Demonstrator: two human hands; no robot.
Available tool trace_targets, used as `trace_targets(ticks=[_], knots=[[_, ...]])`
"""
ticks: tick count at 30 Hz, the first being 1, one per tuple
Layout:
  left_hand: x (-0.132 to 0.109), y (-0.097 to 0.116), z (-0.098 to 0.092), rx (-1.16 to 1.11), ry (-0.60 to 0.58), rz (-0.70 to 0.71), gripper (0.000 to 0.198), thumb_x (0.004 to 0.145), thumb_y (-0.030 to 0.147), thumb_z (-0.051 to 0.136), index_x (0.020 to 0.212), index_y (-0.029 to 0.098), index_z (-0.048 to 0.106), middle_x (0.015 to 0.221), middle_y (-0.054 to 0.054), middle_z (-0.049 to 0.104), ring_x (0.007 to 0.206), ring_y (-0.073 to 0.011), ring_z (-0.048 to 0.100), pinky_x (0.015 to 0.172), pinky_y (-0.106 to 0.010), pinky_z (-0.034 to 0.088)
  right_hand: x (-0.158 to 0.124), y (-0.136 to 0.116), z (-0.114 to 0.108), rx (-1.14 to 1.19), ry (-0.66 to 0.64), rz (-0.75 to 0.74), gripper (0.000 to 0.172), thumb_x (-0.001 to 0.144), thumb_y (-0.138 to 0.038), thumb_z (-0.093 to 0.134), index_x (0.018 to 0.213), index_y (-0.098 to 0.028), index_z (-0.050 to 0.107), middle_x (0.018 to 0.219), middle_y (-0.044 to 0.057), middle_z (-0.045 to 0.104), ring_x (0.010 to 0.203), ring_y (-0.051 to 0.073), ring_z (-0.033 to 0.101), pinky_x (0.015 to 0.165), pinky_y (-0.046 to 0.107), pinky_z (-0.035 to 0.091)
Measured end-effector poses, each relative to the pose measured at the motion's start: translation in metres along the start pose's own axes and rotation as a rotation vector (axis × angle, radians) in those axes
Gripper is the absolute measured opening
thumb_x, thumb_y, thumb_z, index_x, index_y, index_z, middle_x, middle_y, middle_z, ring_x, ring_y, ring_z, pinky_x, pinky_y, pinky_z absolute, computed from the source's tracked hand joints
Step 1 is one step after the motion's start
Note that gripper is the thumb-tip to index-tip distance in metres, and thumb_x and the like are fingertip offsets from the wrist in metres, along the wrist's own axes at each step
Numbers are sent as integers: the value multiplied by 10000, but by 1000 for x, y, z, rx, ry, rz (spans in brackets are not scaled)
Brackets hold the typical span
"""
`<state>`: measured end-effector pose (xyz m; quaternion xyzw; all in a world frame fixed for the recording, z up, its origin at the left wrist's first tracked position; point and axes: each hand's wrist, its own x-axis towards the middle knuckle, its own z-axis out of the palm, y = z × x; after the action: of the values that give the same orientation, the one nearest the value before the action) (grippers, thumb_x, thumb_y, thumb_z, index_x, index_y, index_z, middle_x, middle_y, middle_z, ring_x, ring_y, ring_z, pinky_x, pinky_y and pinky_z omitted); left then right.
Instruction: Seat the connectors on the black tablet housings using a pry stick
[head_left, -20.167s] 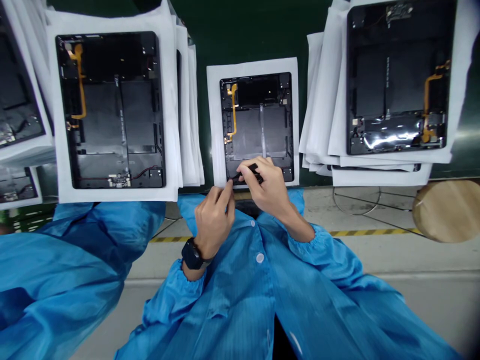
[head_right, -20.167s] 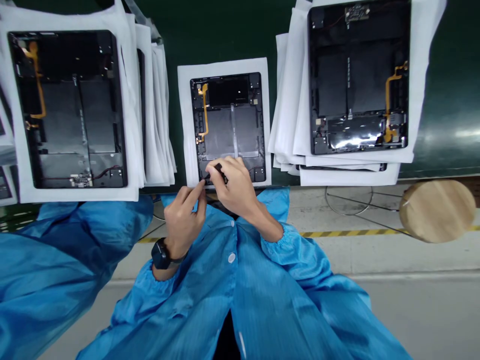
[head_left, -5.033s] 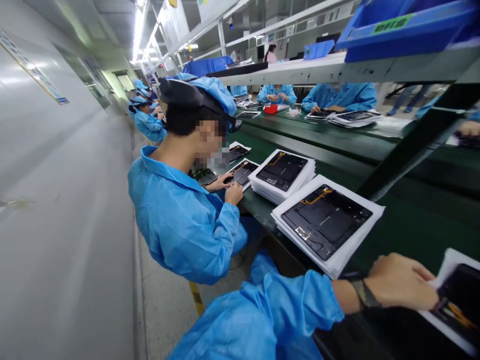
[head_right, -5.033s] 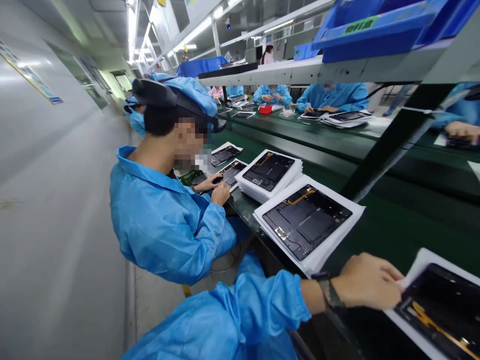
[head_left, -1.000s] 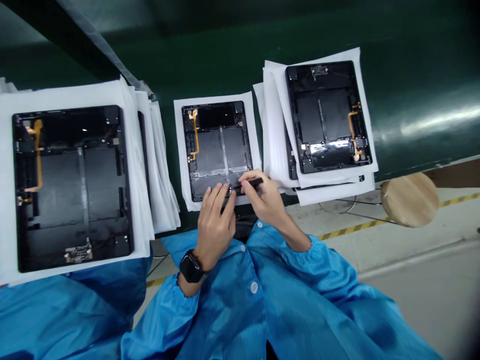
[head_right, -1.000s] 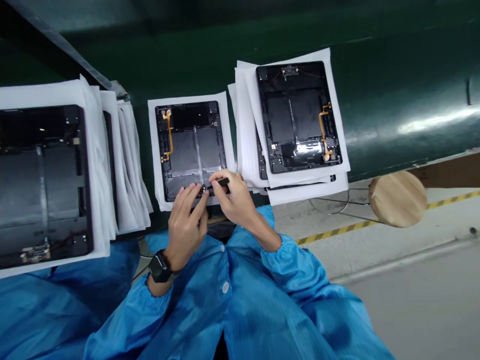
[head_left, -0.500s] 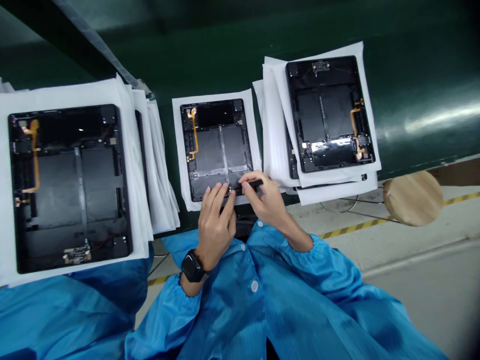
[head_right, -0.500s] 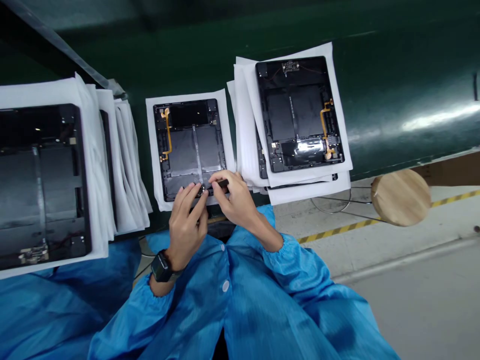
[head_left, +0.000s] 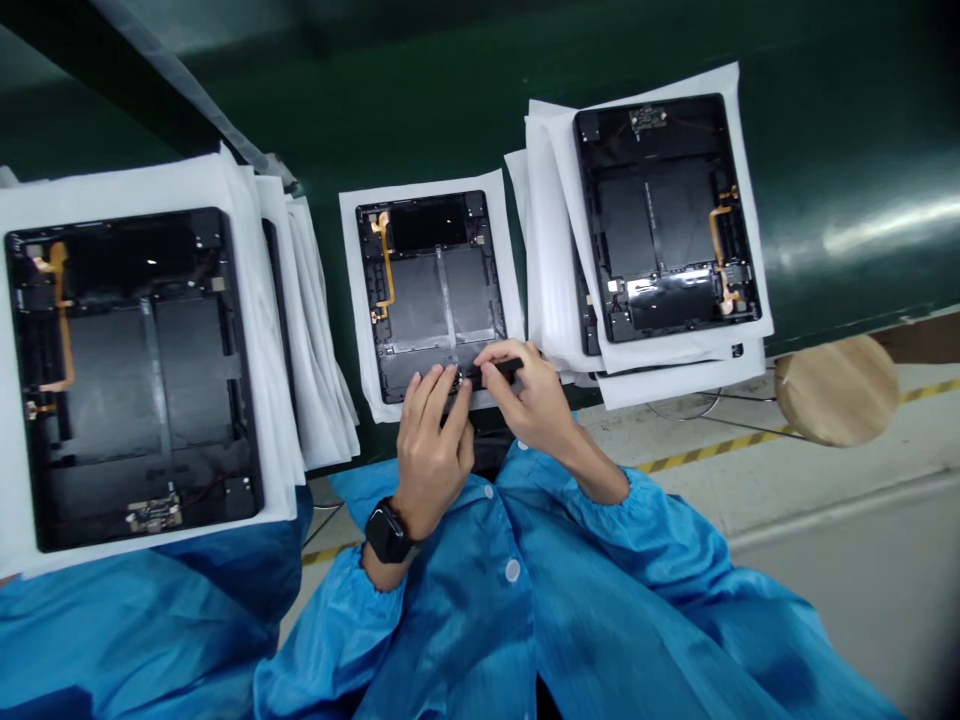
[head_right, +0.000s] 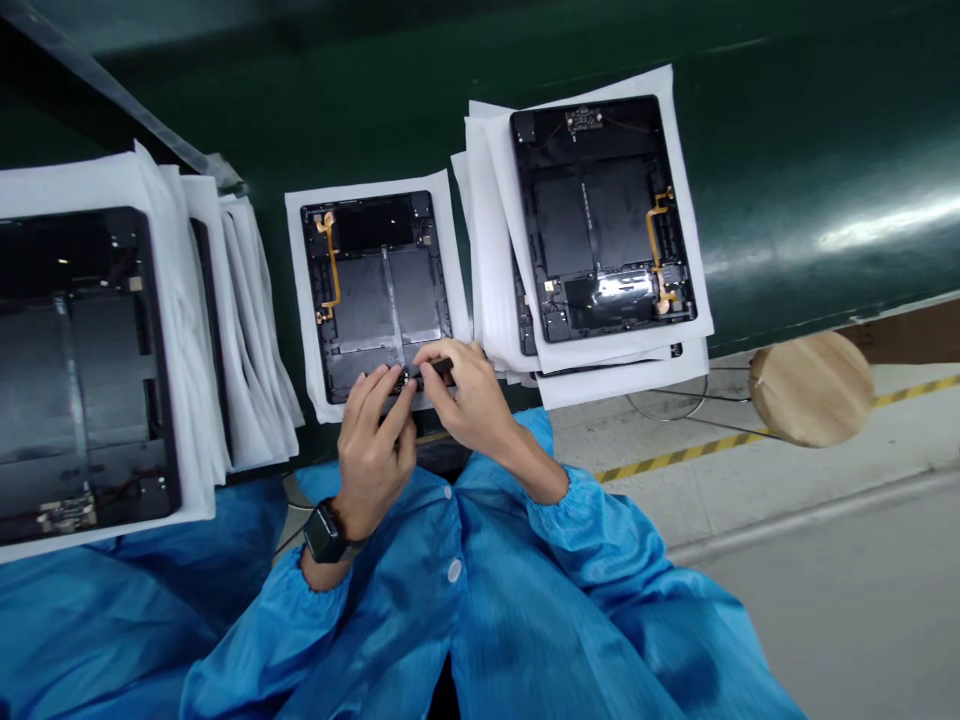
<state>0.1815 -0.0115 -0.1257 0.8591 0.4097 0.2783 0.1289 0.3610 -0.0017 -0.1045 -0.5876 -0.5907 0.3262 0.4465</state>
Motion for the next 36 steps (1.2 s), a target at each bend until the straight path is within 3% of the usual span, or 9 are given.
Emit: trace_targets(ticks=[13,24,31,36], knots=[[-2,-2,0,-15,-9,-3,595,979,45,488,1550,213,497,1535,-181,579,1520,-327,460,1217,-648,430,0,3,1,-25,20,-4,115,1031,-180,516,1023,-249,608,961,34,732,852,187,668,830,356,529],[0,-1,0,11,-3,-6,572,973,50,514,1525,200,520,1498,-185,603,1495,-325,492,1209,-635,446,0,6,0,-12,30,11,104,1033,-226,512,1044,-245,613,1004,58,732,929,210,686,811,349,555],[3,2,0,65,-19,-10,546,974,63,524,1509,173,541,1481,-197,604,1472,-337,509,1213,-610,440,4,4,-5,-38,66,32,115,1029,-210,514,1037,-225,628,933,32,706,735,153,637,690,293,521],[8,5,0,91,-34,-41,554,980,99,540,1521,219,551,1454,-177,622,1450,-339,517,1209,-586,424,5,4,-5,-32,80,30,109,1025,-192,513,1035,-217,619,941,37,704,752,154,644,702,293,526]])
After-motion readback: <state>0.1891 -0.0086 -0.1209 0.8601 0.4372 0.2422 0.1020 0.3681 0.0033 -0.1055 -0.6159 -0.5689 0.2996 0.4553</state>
